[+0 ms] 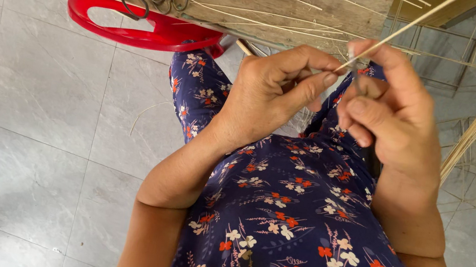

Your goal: The person sits on a low stool and uses a knife to sharpen the ends of thin wooden sticks. They hold the sticks in their left hand and scrape the knife along them to create a point, then place the sharpened sticks on a wooden board. The person also handles a metal wire frame structure.

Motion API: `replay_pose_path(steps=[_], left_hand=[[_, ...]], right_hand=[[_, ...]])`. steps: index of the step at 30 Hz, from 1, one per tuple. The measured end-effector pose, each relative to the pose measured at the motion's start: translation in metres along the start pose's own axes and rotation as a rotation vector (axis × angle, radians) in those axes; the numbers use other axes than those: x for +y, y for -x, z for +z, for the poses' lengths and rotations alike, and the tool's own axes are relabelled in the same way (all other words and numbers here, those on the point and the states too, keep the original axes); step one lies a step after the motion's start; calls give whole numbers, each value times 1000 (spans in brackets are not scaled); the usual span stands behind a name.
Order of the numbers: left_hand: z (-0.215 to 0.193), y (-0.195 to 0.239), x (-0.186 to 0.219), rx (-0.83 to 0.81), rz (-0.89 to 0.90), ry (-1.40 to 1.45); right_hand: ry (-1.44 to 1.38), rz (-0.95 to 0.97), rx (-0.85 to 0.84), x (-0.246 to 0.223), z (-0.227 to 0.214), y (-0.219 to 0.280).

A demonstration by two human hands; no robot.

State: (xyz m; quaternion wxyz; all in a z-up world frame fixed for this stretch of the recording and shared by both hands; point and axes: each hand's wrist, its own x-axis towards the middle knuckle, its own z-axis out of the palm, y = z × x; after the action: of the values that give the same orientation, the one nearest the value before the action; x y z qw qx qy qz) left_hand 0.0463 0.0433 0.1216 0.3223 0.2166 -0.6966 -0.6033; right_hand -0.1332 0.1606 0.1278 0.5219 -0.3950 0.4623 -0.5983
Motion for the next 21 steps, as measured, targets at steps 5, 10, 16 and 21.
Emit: replay_pose_path(steps=[5, 10, 16, 21], left_hand=[[3, 4, 6, 79, 47, -245], [9, 8, 8, 205, 193, -448], [15, 12, 3, 261, 304, -587], [18, 13, -5, 272, 328, -540]], right_hand=[[137, 13, 30, -4, 16, 2], [231, -6, 72, -4, 21, 5], [241, -30, 82, 0, 19, 4], [235, -37, 91, 4, 18, 3]])
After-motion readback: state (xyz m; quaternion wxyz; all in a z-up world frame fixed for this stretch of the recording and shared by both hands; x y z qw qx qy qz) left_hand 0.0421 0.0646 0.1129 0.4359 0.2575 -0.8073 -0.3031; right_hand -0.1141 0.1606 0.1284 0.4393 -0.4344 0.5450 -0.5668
